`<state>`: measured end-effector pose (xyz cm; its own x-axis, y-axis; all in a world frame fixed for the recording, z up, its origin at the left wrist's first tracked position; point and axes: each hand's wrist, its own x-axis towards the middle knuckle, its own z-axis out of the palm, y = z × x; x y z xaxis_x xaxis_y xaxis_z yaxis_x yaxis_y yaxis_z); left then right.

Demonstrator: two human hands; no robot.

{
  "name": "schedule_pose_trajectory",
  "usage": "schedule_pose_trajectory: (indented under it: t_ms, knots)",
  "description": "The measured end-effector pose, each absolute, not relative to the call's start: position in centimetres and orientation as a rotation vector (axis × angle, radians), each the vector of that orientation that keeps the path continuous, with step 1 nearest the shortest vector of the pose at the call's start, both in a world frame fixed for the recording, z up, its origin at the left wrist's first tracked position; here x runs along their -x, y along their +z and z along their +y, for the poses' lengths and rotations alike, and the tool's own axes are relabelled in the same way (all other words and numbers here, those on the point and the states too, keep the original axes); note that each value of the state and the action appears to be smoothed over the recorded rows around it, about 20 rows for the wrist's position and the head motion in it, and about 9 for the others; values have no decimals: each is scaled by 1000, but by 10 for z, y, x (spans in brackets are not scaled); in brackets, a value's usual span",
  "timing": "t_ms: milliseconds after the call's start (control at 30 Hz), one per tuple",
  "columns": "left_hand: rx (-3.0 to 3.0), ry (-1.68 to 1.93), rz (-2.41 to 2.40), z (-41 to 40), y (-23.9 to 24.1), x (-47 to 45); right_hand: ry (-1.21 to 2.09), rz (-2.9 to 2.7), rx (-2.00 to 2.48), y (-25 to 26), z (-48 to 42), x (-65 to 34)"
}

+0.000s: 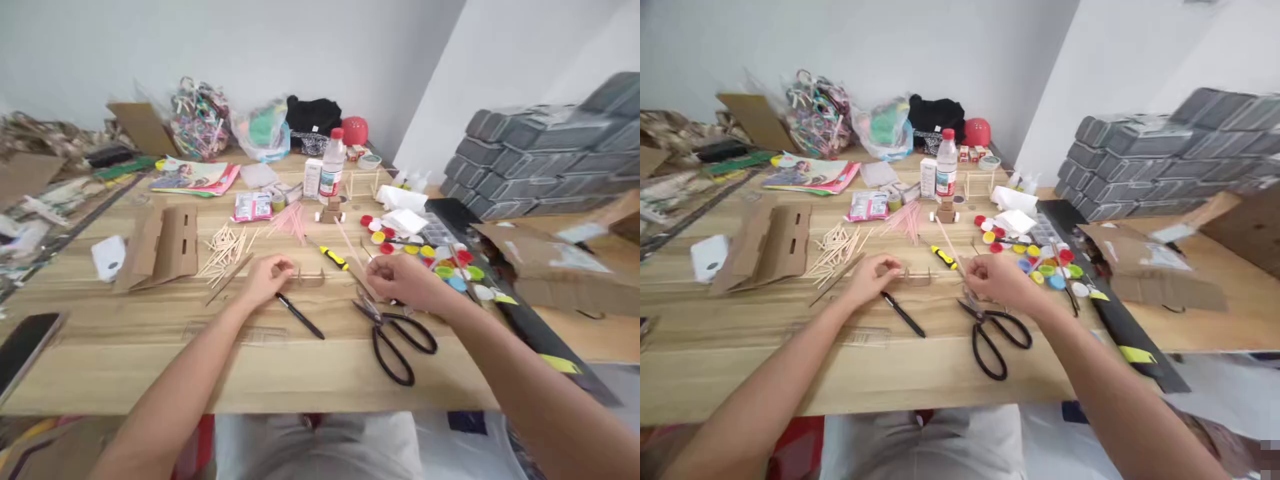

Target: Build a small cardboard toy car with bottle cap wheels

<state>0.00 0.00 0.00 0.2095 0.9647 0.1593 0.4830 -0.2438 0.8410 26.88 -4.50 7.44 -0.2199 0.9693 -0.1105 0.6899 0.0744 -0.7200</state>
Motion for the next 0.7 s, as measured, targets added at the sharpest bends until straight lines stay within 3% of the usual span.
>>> schedule_pose_trajectory:
  t_ms: [133,267,500,700]
  knots:
    - [-1805,1257,1335,-16,29,1,1052,-1825,1469,69,-71,-273]
    - [-1679,1100,1057,-49,48,-32,1077,-1749,1356,58,-94,-261]
    - [-1545,998,987,-95,29,-71,704,-1832,1363,24,-132,-228]
    - [-1216,1061,1104,-110,15,-44,225,-1967,1548,1,-154,-279]
